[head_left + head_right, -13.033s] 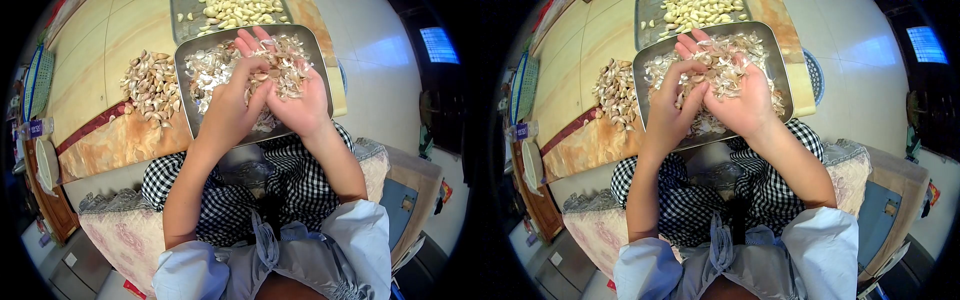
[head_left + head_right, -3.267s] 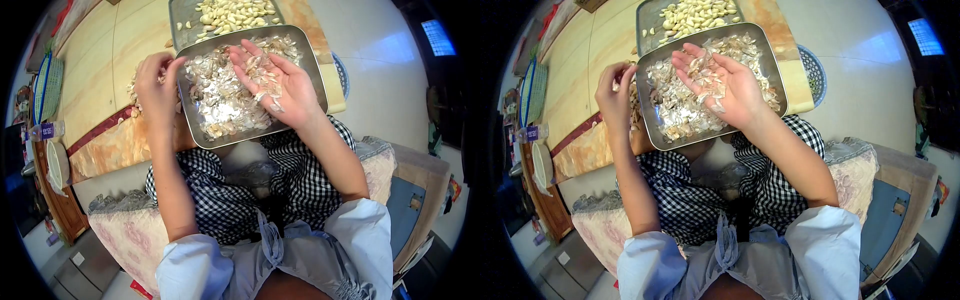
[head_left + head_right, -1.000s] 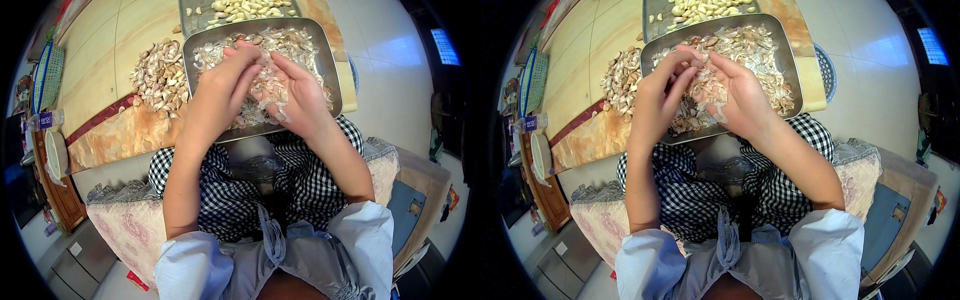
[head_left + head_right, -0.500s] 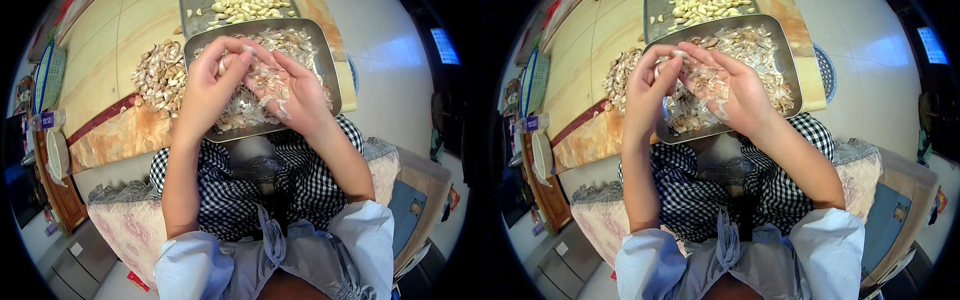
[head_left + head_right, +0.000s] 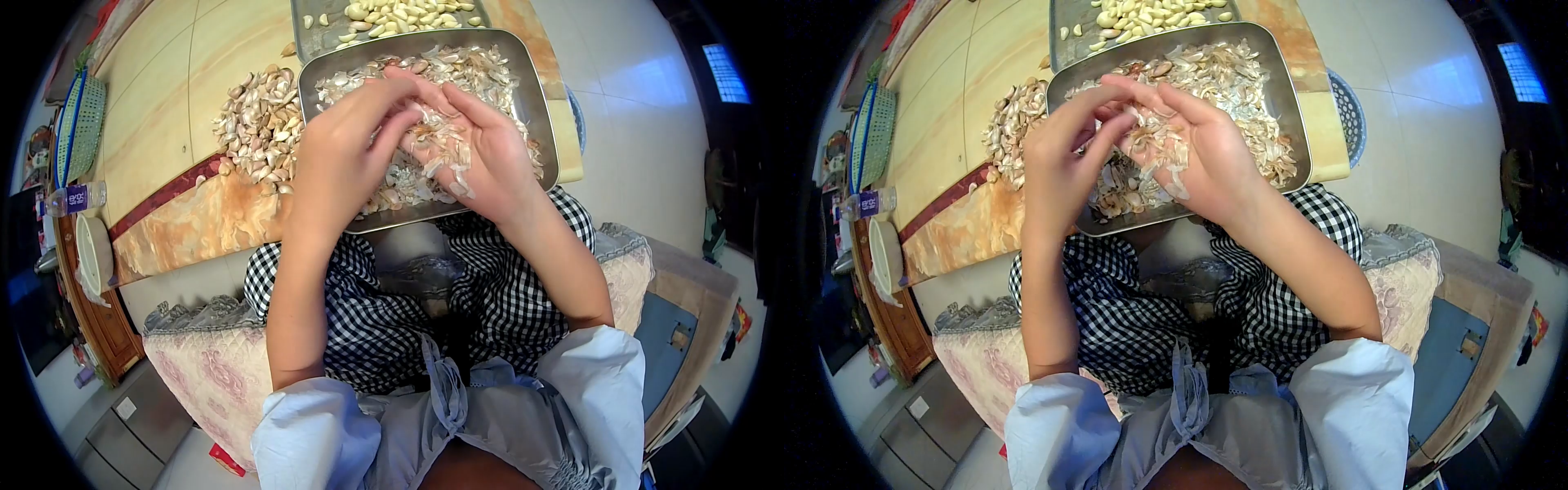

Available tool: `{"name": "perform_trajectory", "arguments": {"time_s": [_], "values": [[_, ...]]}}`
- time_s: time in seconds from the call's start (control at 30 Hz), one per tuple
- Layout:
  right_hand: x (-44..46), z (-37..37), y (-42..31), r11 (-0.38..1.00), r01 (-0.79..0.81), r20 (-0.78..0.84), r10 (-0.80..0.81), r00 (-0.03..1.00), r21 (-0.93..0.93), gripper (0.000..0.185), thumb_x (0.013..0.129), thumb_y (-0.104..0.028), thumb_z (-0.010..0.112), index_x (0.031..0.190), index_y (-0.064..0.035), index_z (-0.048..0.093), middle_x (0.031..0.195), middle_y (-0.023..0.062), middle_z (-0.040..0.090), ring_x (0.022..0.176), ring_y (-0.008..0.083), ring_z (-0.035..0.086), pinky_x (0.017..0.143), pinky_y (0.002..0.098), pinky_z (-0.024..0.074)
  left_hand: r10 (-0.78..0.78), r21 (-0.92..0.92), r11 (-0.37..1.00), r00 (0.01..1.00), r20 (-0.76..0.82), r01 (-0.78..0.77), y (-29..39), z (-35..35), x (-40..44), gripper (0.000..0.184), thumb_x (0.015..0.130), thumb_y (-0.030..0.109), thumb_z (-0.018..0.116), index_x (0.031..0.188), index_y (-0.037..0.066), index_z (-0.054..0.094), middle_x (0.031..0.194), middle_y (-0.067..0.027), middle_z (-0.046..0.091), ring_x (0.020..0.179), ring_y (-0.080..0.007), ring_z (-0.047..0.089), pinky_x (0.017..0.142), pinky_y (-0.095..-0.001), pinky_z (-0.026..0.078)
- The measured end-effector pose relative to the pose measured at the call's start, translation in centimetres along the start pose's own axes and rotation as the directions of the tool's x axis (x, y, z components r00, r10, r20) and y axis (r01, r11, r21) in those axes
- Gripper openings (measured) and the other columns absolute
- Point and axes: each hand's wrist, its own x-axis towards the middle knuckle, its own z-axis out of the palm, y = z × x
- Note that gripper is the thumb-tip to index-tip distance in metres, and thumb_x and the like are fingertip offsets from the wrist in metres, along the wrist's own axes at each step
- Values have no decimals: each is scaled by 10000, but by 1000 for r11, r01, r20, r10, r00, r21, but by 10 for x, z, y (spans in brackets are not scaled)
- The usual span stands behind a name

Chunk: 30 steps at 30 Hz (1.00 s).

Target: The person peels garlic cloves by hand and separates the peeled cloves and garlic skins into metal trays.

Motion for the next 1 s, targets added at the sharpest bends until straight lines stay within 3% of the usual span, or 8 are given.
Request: {"name": "perform_trajectory", "arguments": {"time_s": [0.03,0.1,0.4,0.5,0.57,0.73,0.83,1.0], "values": [[0,2,0,996,7,-99,-16,995,-86,419,941,-210,238,1240,57,360,1214,130,452,1069,192,461,928,309,372,37,28,999,999,39,-38,-1,0,-1,223,745,69,609,963,49,567,753,-114,603,649,-238,595,568,-308,467],[-1,-7,-3,998,-20,-36,19,999,-52,417,941,-212,240,1242,48,363,1205,120,462,1043,178,474,893,293,388,72,54,996,994,80,-76,-1,1,-2,234,741,77,612,968,53,563,759,-117,599,679,-265,597,584,-329,473],[0,-18,-2,978,-32,-31,26,999,-206,415,942,-222,237,1248,20,379,1175,75,499,950,116,508,768,229,425,45,20,999,990,135,-48,-1,1,-4,189,733,31,629,906,6,556,761,-65,588,636,-144,562,559,-234,435],[-3,-17,-6,987,-57,53,66,996,-152,414,941,-226,242,1244,16,386,1188,71,489,919,102,508,738,216,432,-101,-65,992,987,126,110,9,-4,-1,159,756,58,599,897,15,539,692,-105,555,622,-210,580,544,-306,452],[-5,-12,-6,994,-90,102,95,990,-59,412,940,-228,246,1241,12,393,1186,66,488,903,95,507,718,208,435,-276,-137,944,946,169,300,14,-8,1,142,763,58,594,882,11,532,617,-68,507,549,-122,539,501,-262,415],[-8,4,-2,980,-84,-155,56,986,-180,409,939,-239,250,1231,-10,422,1169,45,488,884,97,508,642,187,434,-260,-296,910,956,132,289,11,-1,0,114,800,52,543,889,1,493,591,-42,485,519,-72,508,474,-235,389],[-7,-9,-3,984,-110,-10,110,994,-139,403,935,-248,261,1236,-38,428,1145,33,498,839,98,506,585,168,425,-252,-335,900,960,125,280,14,3,0,117,844,67,501,930,0,458,635,-9,477,547,-57,473,486,-209,373],[-8,0,1,977,-92,-101,73,992,-192,395,930,-254,277,1237,-65,438,1104,16,511,778,92,488,537,154,396,-238,-321,916,970,51,241,14,7,-2,150,882,91,460,997,6,415,700,-14,486,584,-68,463,517,-200,384]]}}
